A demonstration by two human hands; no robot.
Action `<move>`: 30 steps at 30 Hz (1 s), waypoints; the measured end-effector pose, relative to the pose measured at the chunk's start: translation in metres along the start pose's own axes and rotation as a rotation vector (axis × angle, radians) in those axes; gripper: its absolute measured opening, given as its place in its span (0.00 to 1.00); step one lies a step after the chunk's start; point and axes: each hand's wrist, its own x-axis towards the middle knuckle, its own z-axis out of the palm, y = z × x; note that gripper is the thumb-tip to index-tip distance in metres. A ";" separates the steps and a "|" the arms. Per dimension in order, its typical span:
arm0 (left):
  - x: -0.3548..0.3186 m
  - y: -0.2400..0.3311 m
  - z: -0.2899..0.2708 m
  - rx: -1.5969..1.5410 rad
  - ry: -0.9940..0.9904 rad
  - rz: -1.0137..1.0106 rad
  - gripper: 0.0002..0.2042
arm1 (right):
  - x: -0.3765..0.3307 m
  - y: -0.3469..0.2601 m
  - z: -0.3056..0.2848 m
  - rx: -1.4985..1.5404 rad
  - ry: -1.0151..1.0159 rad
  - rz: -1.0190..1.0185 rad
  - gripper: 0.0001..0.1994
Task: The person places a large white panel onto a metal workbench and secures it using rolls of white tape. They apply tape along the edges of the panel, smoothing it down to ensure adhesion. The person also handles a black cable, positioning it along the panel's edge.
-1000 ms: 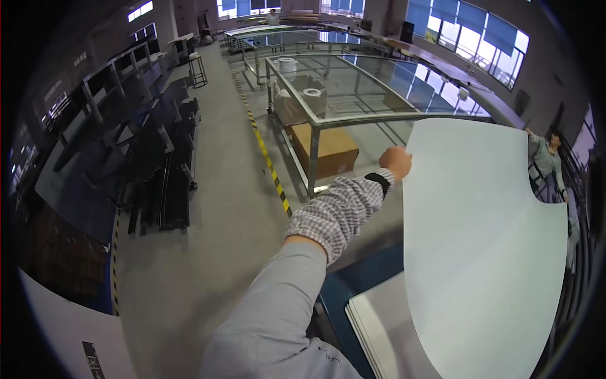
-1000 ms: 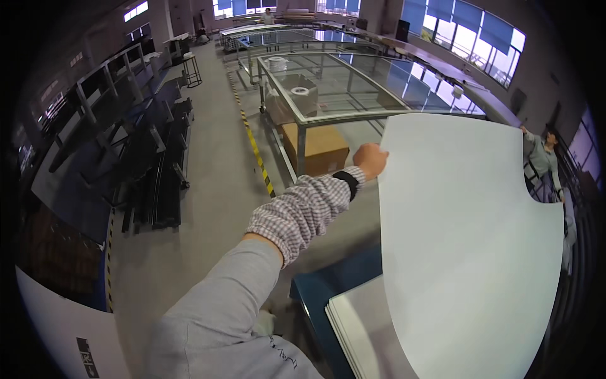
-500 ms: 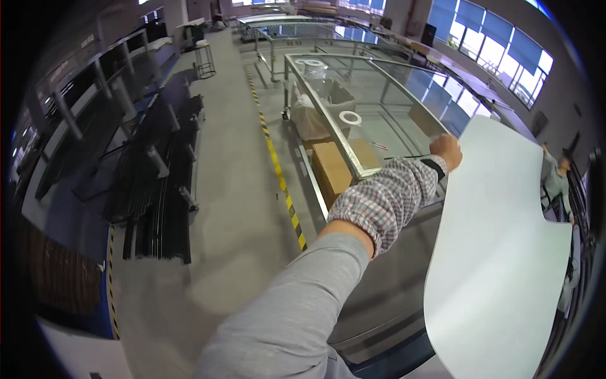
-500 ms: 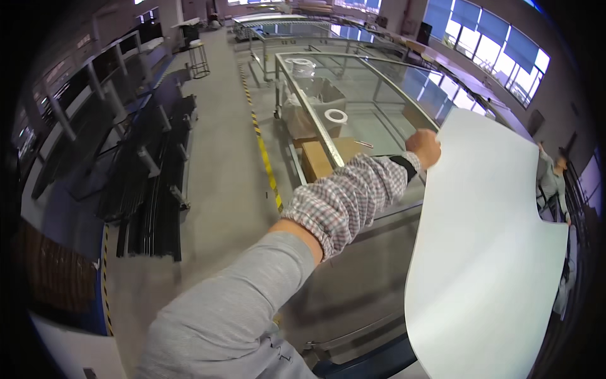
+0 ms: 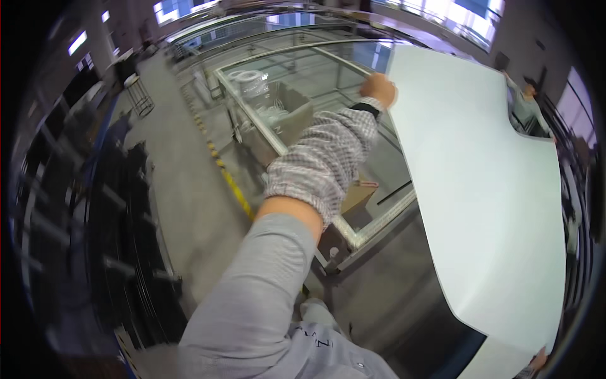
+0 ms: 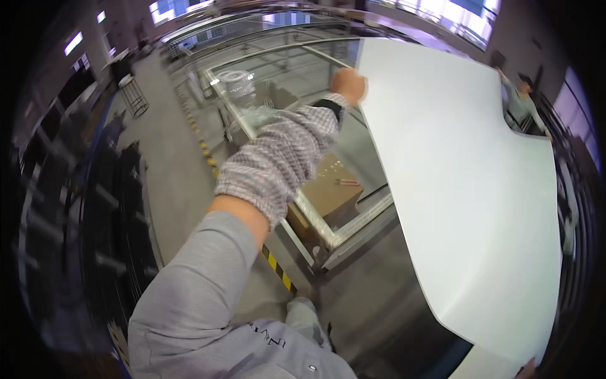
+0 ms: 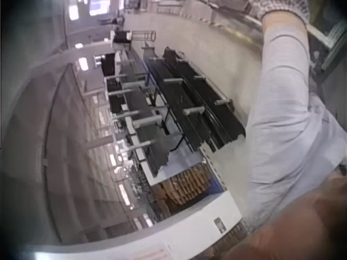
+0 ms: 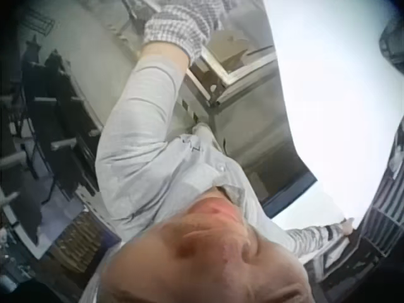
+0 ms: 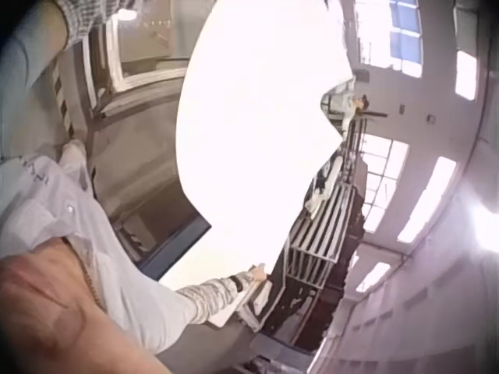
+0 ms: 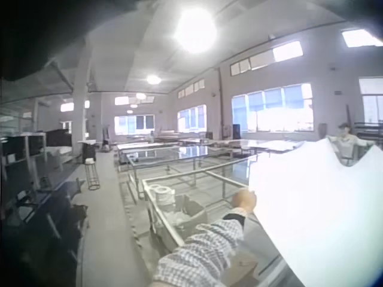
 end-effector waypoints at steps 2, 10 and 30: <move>0.036 -0.030 -0.003 -0.016 -0.024 -0.009 0.16 | -0.021 -0.032 0.002 0.501 -0.125 0.007 0.21; 0.201 -0.215 0.014 -0.011 -0.045 -0.059 0.16 | -0.131 -0.242 0.011 0.300 0.038 -0.104 0.24; 0.510 -0.528 0.088 0.104 -0.149 -0.135 0.19 | -0.420 -0.648 0.123 0.519 0.062 0.358 0.17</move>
